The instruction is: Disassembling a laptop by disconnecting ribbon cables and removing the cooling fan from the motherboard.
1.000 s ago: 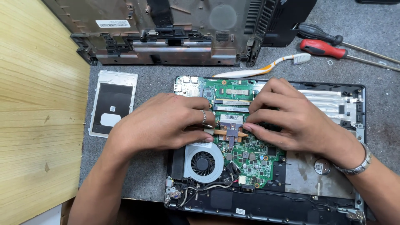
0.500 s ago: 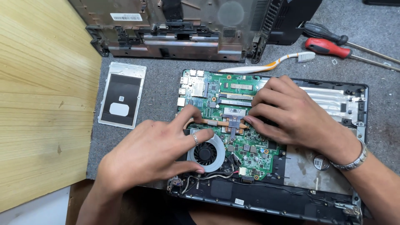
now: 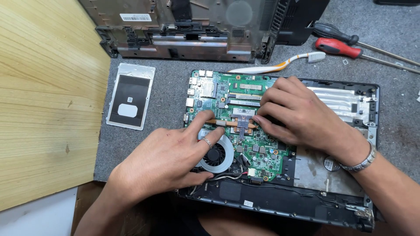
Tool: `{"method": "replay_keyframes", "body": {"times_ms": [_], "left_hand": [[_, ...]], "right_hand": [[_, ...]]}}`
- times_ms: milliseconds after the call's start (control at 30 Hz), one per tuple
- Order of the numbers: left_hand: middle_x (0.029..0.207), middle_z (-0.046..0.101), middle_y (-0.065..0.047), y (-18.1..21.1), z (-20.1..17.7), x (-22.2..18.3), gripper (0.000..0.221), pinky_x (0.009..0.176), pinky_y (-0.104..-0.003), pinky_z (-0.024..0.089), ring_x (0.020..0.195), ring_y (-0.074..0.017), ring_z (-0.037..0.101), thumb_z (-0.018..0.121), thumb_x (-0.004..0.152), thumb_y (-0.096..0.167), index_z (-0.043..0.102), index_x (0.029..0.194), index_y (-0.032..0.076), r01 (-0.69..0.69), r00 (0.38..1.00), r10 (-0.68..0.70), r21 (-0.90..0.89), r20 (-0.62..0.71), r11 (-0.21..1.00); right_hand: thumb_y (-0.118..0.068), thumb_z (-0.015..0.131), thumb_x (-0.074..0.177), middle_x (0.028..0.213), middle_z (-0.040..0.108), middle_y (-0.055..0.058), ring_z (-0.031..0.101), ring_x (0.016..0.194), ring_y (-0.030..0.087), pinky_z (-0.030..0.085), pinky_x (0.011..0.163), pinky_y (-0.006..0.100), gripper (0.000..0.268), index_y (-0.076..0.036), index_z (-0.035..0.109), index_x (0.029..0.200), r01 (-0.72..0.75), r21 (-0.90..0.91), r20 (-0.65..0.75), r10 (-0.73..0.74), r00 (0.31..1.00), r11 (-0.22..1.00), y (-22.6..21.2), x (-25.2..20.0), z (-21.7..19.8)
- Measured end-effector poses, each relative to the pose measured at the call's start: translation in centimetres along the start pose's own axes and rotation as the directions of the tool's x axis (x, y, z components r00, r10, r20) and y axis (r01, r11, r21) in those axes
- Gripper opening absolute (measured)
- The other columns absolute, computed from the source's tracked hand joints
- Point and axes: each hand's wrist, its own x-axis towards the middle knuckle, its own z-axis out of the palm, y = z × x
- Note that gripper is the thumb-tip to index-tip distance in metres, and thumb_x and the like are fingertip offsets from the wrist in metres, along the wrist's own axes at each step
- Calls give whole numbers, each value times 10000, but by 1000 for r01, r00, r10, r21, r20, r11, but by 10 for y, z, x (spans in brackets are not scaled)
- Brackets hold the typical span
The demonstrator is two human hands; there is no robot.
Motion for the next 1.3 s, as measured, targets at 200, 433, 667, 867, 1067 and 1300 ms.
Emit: {"method": "replay_keyframes", "body": {"times_ms": [200,433,667,867,1067,1300], "left_hand": [[1388,400,-124,-3,-7,2,765,289,-531,525,452,-391,654,786,832,581,469,1359,126,-3,1000,3,-26,10,1000],[1369,416,-127,-4,-7,2,789,288,-502,529,445,-372,651,787,827,596,465,1368,122,-28,1000,28,2,-13,1000],[1357,427,-122,-6,-5,4,808,278,-490,524,449,-362,655,804,794,609,493,1352,114,-46,998,46,11,-50,999],[1338,434,-124,-10,-3,5,794,261,-454,499,428,-324,605,813,796,606,503,1314,91,-76,995,75,-7,-61,997],[1330,442,-129,-12,-1,5,792,267,-450,497,438,-318,594,809,796,608,506,1304,83,-86,994,85,-17,-69,996],[1367,460,-109,-21,-9,0,780,330,-539,536,562,-376,697,624,870,693,458,1481,238,-46,994,38,-82,-106,996]], "right_hand": [[-121,697,998,889,602,86,472,786,259,375,691,390,177,-36,605,872,19,6,-20,-19,1000,1000,-1,2,-2],[-100,708,987,878,596,95,473,782,262,370,684,389,172,-23,609,868,28,22,-50,-26,998,999,-2,2,-4],[-92,727,978,885,604,97,487,784,266,373,681,390,180,-24,607,863,56,8,-89,-55,994,998,-1,2,-5],[-98,715,982,885,599,92,479,774,271,356,675,396,187,-29,595,857,50,28,-88,-47,995,998,-2,3,-6],[-95,707,978,888,605,91,480,774,273,356,675,402,166,-30,599,869,60,36,-80,-57,995,998,-1,3,-6],[-113,694,984,890,596,84,466,772,275,368,687,405,156,-33,599,890,33,26,-38,-32,999,999,-1,3,-4]]}}
